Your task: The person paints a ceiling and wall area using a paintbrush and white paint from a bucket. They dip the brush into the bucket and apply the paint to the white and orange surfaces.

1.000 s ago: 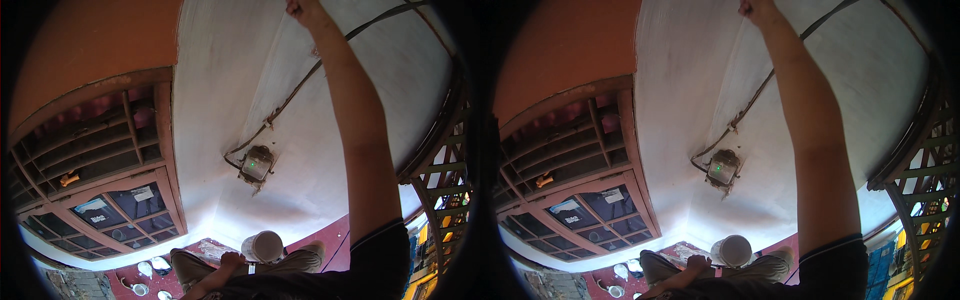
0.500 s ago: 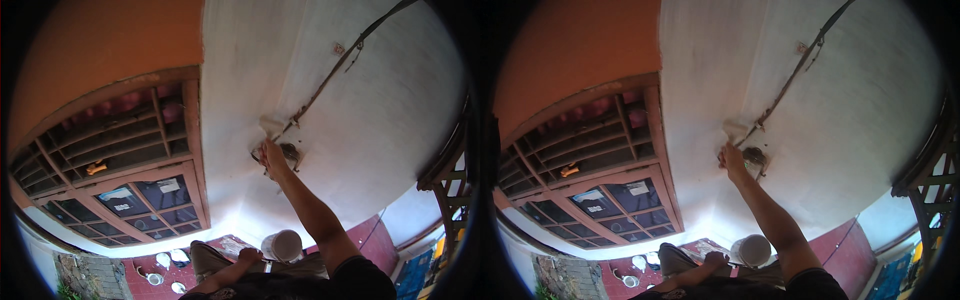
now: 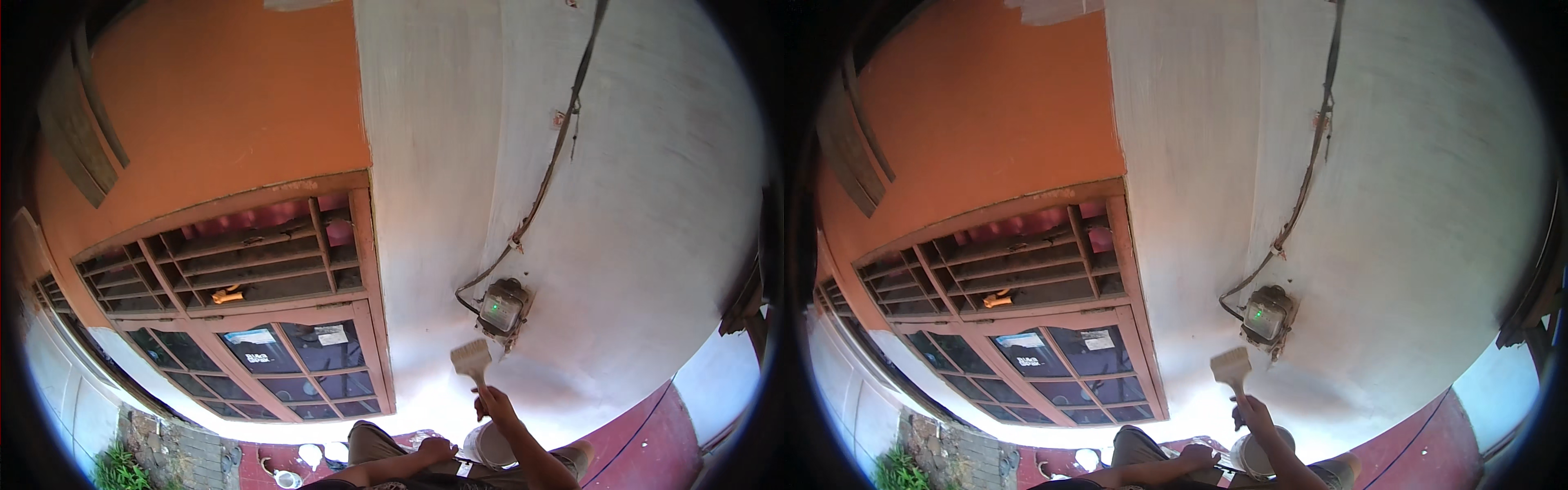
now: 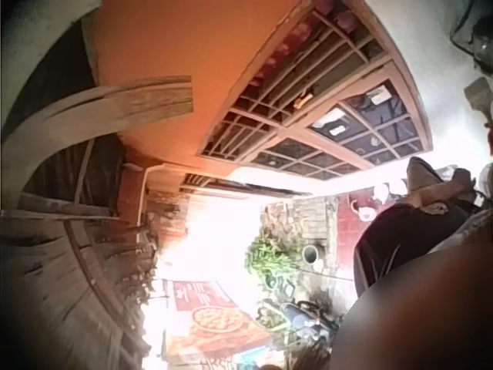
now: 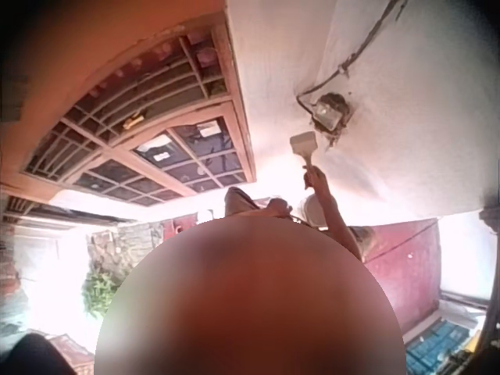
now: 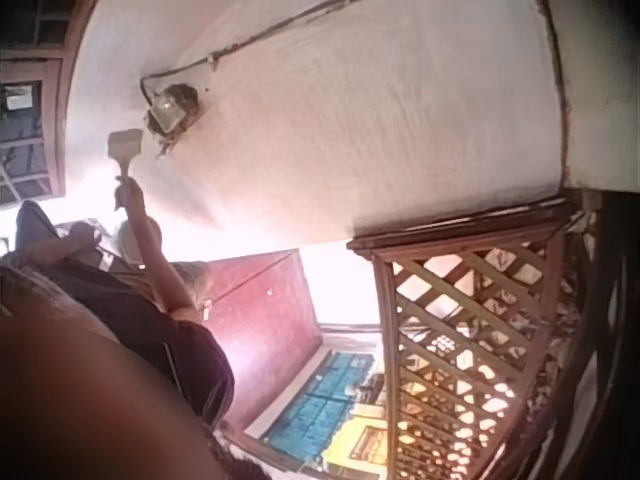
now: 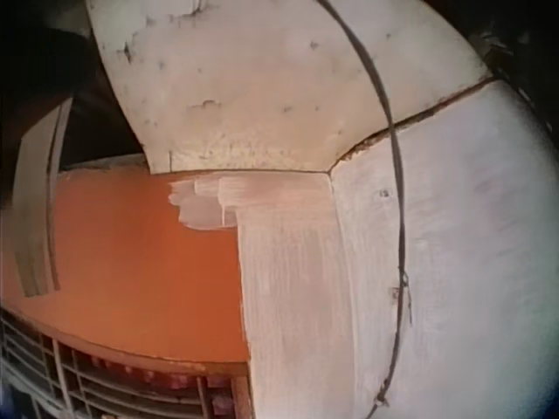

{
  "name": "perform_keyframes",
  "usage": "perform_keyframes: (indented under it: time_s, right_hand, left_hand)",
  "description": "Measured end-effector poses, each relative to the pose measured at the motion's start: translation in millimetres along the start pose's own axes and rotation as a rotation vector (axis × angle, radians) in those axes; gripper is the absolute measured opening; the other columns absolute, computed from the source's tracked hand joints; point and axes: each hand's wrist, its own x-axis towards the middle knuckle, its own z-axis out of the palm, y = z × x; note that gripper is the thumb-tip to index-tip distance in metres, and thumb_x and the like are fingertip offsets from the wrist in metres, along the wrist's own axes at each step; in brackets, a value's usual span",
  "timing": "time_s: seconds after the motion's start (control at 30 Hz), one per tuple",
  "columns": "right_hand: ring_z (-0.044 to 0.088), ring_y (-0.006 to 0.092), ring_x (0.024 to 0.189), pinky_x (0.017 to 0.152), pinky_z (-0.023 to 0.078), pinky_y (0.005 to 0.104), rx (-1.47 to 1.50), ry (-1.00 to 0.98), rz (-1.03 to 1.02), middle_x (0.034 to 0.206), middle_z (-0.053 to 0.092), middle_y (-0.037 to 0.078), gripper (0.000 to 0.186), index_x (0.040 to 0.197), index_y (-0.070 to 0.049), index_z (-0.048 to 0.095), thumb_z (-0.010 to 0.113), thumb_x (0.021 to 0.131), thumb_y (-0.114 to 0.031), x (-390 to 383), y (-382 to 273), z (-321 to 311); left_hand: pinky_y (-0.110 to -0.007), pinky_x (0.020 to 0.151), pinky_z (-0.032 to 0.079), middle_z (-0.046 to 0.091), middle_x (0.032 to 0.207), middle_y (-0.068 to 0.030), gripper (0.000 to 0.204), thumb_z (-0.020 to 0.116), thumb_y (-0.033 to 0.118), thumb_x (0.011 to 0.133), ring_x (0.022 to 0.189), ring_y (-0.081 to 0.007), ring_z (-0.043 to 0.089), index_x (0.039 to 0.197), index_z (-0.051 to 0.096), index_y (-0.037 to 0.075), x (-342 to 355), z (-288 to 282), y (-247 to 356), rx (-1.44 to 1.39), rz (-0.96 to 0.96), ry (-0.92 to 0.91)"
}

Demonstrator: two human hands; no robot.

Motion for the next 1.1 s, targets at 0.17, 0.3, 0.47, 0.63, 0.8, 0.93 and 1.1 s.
perform_keyframes:
  time_s: [0.17, 0.3, 0.47, 0.63, 0.8, 0.93, 1.1]
  right_hand:
    - [0.053, 0.0121, 0.055, 0.052, 0.049, 0.0283, -0.015, 0.098, 0.078, 0.072, 0.057, 0.005, 0.042, 0.122, 0.003, 0.060, 0.048, 0.108, -0.034, -42, 48, -29]
    - [0.054, 0.0113, 0.055, 0.049, 0.047, 0.0280, -0.019, 0.142, 0.056, 0.073, 0.057, 0.003, 0.040, 0.122, 0.003, 0.060, 0.050, 0.107, -0.032, -62, 87, -46]
    - [0.054, 0.0111, 0.056, 0.048, 0.046, 0.0282, -0.033, 0.142, 0.046, 0.073, 0.058, 0.003, 0.038, 0.115, 0.003, 0.063, 0.051, 0.107, -0.031, -65, 95, -52]
    - [0.056, 0.0114, 0.054, 0.049, 0.047, 0.0284, -0.112, 0.181, 0.006, 0.069, 0.061, 0.005, 0.038, 0.094, 0.002, 0.065, 0.053, 0.106, -0.031, -64, 95, -58]
    - [0.058, 0.0120, 0.052, 0.048, 0.047, 0.0284, -0.177, 0.141, -0.037, 0.070, 0.064, 0.006, 0.039, 0.090, 0.003, 0.066, 0.053, 0.106, -0.030, -62, 100, -65]
    - [0.059, 0.0121, 0.051, 0.048, 0.047, 0.0280, -0.145, 0.183, -0.023, 0.068, 0.064, 0.006, 0.036, 0.089, 0.003, 0.066, 0.054, 0.105, -0.027, -69, 98, -62]
    - [0.059, 0.0120, 0.052, 0.049, 0.047, 0.0280, -0.175, 0.184, -0.025, 0.070, 0.066, 0.006, 0.033, 0.090, 0.004, 0.067, 0.055, 0.104, -0.024, -67, 101, -62]
  left_hand:
    - [-0.051, 0.099, 0.050, 0.070, 0.117, -0.0224, 0.066, 0.039, 0.056, 0.098, 0.113, -0.0366, 0.066, 0.118, 0.069, 0.000, 0, -13, 3, 0.054, 0.033, -0.116]
    - [-0.050, 0.099, 0.049, 0.070, 0.117, -0.0224, 0.067, 0.040, 0.058, 0.098, 0.112, -0.0377, 0.066, 0.119, 0.068, 0.001, -4, -18, -1, 0.097, 0.166, -0.158]
    - [-0.051, 0.096, 0.049, 0.070, 0.114, -0.0232, 0.067, 0.041, 0.061, 0.099, 0.108, -0.0394, 0.066, 0.115, 0.069, 0.002, -2, 2, -26, 0.023, 0.093, -0.140]
    - [-0.049, 0.101, 0.047, 0.067, 0.123, -0.0222, 0.071, 0.038, 0.064, 0.099, 0.114, -0.0395, 0.063, 0.122, 0.067, 0.003, -5, -2, -18, 0.096, 0.089, -0.248]
    - [-0.049, 0.102, 0.046, 0.068, 0.120, -0.0224, 0.073, 0.036, 0.064, 0.101, 0.115, -0.0384, 0.063, 0.118, 0.069, 0.002, -8, -6, -13, 0.139, 0.150, -0.230]
    - [-0.049, 0.104, 0.045, 0.067, 0.124, -0.0234, 0.072, 0.033, 0.062, 0.102, 0.118, -0.0389, 0.062, 0.120, 0.069, 0.002, -12, -3, -9, 0.119, 0.169, -0.255]
    - [-0.049, 0.106, 0.043, 0.065, 0.127, -0.0247, 0.075, 0.031, 0.063, 0.103, 0.121, -0.0397, 0.060, 0.122, 0.068, 0.000, -8, 6, -16, 0.116, 0.203, -0.205]
